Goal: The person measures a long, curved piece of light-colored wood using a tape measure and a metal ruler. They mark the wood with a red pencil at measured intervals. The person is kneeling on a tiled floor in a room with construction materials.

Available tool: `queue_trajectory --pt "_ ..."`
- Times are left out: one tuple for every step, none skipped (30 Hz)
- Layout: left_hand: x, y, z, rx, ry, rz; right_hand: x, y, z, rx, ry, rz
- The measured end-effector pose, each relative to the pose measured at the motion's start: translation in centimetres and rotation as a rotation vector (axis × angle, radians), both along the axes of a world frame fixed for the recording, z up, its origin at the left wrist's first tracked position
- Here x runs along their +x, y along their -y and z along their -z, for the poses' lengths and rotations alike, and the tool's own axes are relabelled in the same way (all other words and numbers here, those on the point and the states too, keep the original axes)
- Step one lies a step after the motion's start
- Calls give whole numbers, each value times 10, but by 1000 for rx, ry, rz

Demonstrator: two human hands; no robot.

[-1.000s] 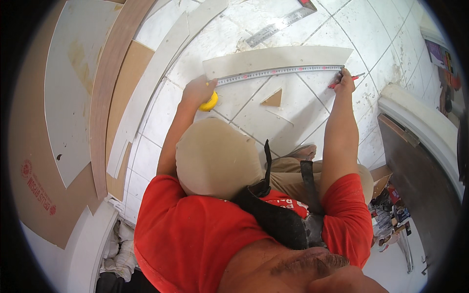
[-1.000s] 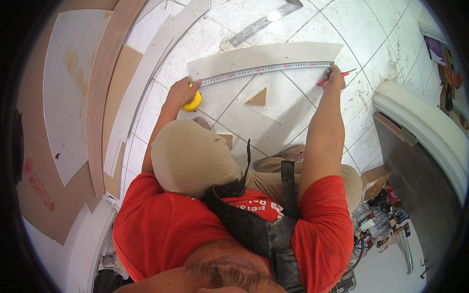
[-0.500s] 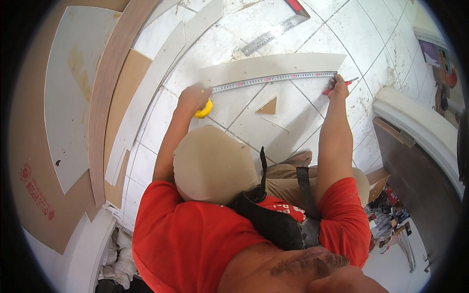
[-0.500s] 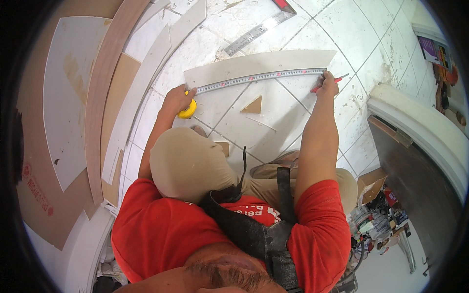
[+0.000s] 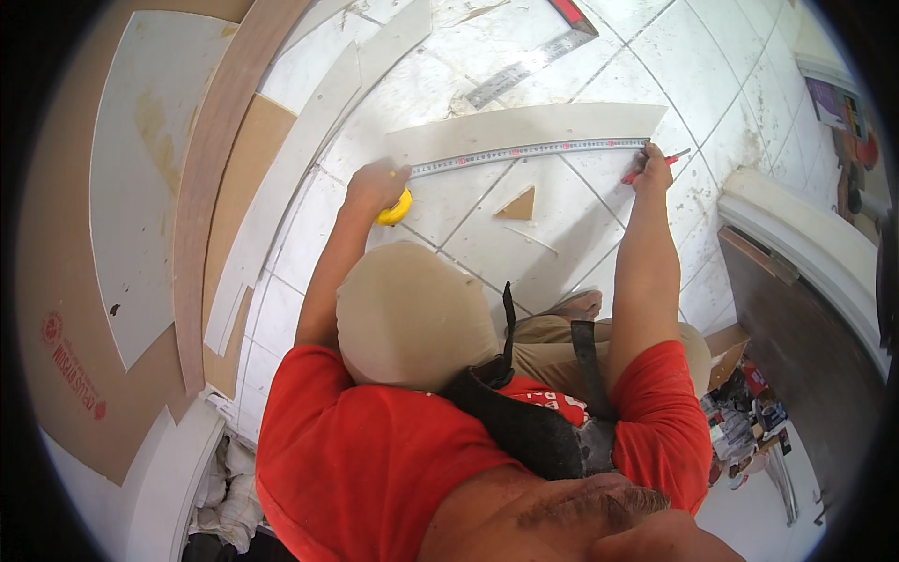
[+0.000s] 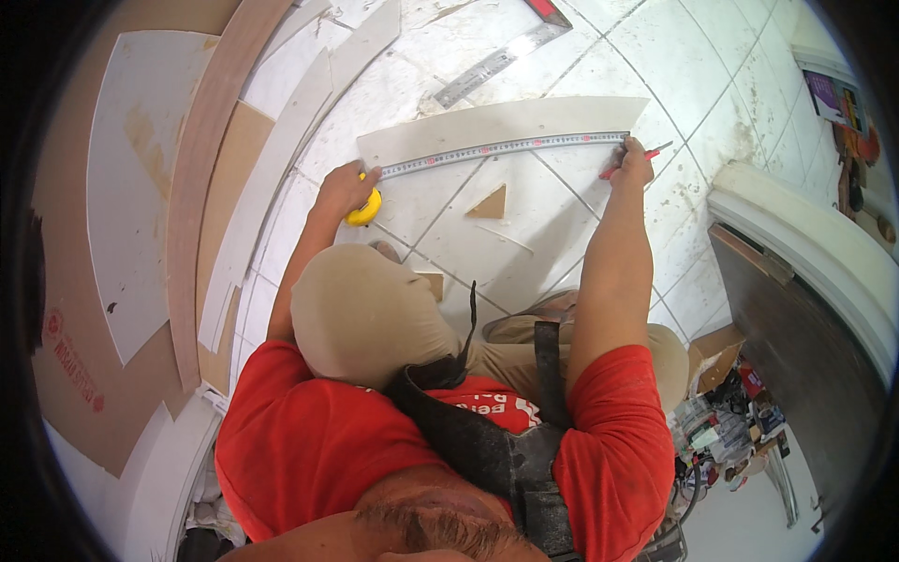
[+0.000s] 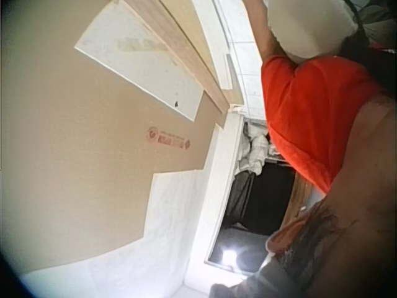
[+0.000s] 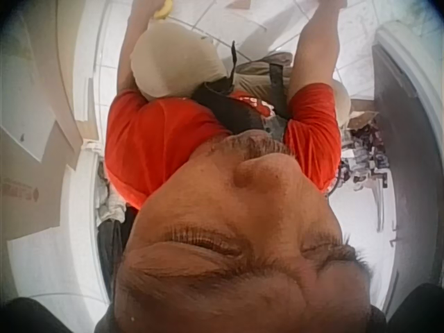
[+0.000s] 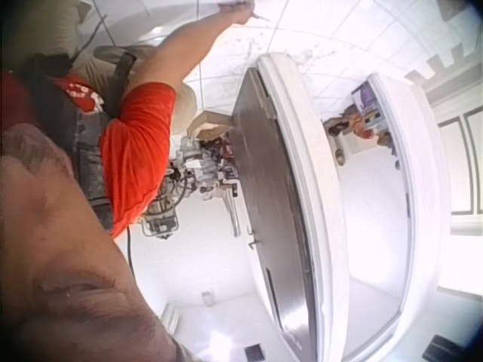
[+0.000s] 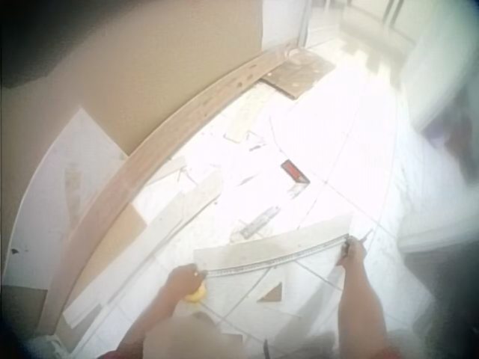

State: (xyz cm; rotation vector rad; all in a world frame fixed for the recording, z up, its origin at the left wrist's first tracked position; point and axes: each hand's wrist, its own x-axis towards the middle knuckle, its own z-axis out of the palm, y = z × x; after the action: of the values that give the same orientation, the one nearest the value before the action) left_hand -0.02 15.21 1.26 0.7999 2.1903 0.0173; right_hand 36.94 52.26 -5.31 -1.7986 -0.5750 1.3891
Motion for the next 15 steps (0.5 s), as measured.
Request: queue_trajectory --pt "0 -1 -1 2 3 -2 2 -1 1 12 -6 -11" --pt "0 -2 -1 5 6 -4 4 -3 3 24 -12 -24" --pt "0 0 -4 -1 5 -13 0 0 2 13 -6 -12" --pt "-1 1 -4 -13 22 -18 -4 0 0 2 -1 -2" --pt "-3 2 -3 -24 40 -25 -9 1 -1 -9 5 6" --pt "-5 0 -2 -29 63 -28 -3 -5 5 10 -23 5" --pt "-7 0 -4 -35 70 -15 -1 -8 9 -7 -59 -19" --pt "-7 -2 -4 -41 79 -3 2 -11 11 -2 -33 -2" --pt "-9 -4 -4 -51 83 9 6 -15 16 1 -12 17" --pt "-11 -4 2 -49 64 12 13 -20 22 -25 4 24" --pt "-11 0 7 -51 46 6 14 -21 26 -52 21 21" --pt "-10 -2 2 -67 57 -10 13 -18 25 -44 7 -15" --pt "-11 -3 -5 -78 69 -29 9 -14 19 -31 -8 -53" --pt "-11 -7 -6 -82 72 -28 18 -17 21 -34 -25 -59" --pt "-11 -5 -7 -88 78 -39 15 -16 19 -41 -40 -77"
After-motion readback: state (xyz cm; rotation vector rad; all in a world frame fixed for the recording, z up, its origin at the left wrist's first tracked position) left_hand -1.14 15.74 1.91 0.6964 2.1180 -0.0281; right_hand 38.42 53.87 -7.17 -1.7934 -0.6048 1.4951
